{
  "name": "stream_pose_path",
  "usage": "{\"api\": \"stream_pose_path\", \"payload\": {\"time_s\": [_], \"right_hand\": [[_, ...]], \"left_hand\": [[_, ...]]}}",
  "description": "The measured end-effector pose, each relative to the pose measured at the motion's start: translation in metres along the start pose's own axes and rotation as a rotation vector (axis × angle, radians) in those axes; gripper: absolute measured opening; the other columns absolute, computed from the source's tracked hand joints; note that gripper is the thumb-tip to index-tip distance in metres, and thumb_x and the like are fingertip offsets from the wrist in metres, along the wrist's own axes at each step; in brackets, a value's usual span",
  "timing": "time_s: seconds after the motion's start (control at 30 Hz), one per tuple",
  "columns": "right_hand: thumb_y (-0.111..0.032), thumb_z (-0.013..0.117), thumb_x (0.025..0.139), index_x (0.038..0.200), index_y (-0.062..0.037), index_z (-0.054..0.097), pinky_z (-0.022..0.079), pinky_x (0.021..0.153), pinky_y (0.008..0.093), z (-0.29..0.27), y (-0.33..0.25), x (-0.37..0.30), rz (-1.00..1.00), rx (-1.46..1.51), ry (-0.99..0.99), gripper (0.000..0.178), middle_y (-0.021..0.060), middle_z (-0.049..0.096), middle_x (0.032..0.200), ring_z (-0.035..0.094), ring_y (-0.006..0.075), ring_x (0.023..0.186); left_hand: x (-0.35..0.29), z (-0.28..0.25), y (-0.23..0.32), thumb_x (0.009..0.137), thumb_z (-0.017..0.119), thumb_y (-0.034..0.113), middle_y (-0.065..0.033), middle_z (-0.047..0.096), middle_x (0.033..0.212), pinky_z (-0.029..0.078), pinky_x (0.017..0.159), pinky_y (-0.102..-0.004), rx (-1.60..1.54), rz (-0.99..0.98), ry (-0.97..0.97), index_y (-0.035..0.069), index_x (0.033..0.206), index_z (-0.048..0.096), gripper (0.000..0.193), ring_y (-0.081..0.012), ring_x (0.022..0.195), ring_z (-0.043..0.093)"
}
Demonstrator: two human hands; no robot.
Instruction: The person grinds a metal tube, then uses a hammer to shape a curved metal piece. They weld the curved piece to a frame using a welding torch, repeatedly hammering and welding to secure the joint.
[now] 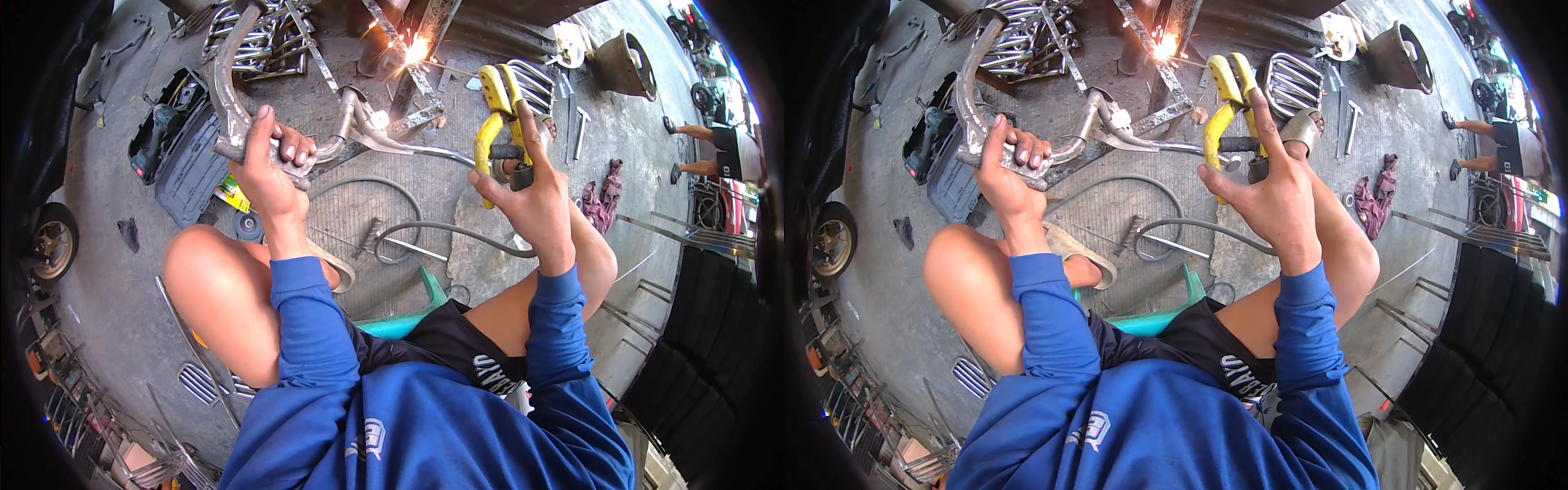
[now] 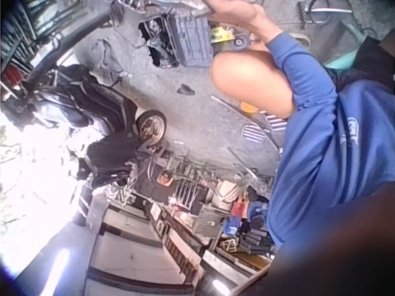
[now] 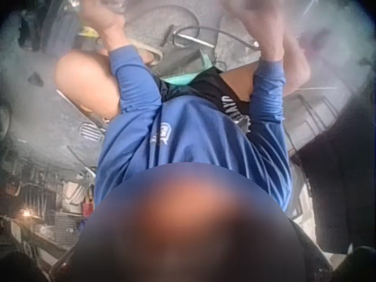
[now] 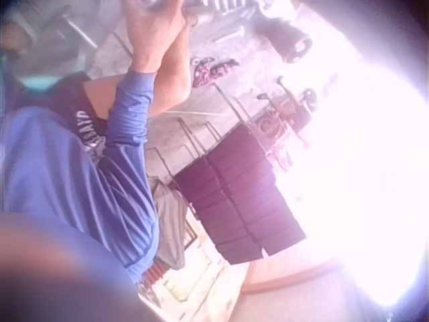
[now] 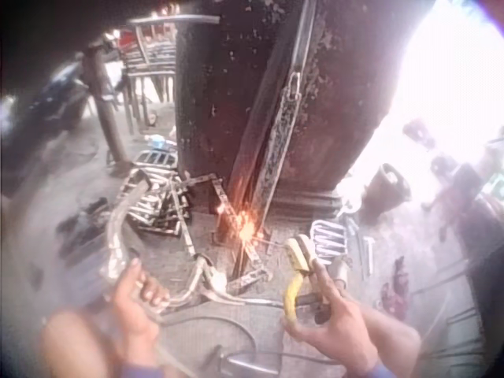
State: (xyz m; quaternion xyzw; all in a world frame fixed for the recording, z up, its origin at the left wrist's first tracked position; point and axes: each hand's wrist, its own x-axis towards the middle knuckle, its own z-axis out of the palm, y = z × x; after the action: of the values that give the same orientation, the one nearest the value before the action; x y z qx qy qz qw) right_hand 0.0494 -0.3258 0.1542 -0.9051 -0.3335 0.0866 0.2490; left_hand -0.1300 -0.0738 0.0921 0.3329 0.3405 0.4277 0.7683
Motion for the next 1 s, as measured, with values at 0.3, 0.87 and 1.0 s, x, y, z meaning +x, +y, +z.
{"api": "stream_pose_path", "payload": {"time_s": [0.3,0.87,1.0], "right_hand": [[-0.031,0.090,0.070,0.168,-0.0064,0.027,0.049,0.105,0.0380,-0.025,-0.007,-0.021,0.142,0.545,-0.119,0.119,0.0257,0.061,0.139,0.062,0.0270,0.121],[-0.081,0.080,0.049,0.156,0.0110,0.042,0.051,0.104,0.0422,-0.040,0.017,-0.074,-0.002,0.369,0.044,0.146,0.0308,0.068,0.127,0.069,0.0376,0.120],[-0.083,0.079,0.049,0.155,0.0111,0.044,0.051,0.103,0.0431,-0.041,0.014,-0.069,0.021,0.309,-0.008,0.146,0.0314,0.068,0.127,0.070,0.0386,0.119]], "left_hand": [[0.003,0.002,0.001,0.095,0.073,0.023,-0.0038,0.045,0.060,0.046,0.056,-0.0362,-0.044,0.013,0.038,0.007,0.081,0.051,0.031,-0.0156,0.050,0.043],[0.012,-0.008,0.003,0.103,0.061,0.031,0.0012,0.044,0.062,0.045,0.073,-0.0379,0.036,-0.032,-0.139,0.012,0.085,0.052,0.028,-0.0138,0.058,0.045],[0.011,-0.009,0.004,0.103,0.061,0.030,0.0012,0.044,0.062,0.045,0.073,-0.0379,0.041,-0.027,-0.142,0.012,0.084,0.053,0.027,-0.0138,0.058,0.046]]}}
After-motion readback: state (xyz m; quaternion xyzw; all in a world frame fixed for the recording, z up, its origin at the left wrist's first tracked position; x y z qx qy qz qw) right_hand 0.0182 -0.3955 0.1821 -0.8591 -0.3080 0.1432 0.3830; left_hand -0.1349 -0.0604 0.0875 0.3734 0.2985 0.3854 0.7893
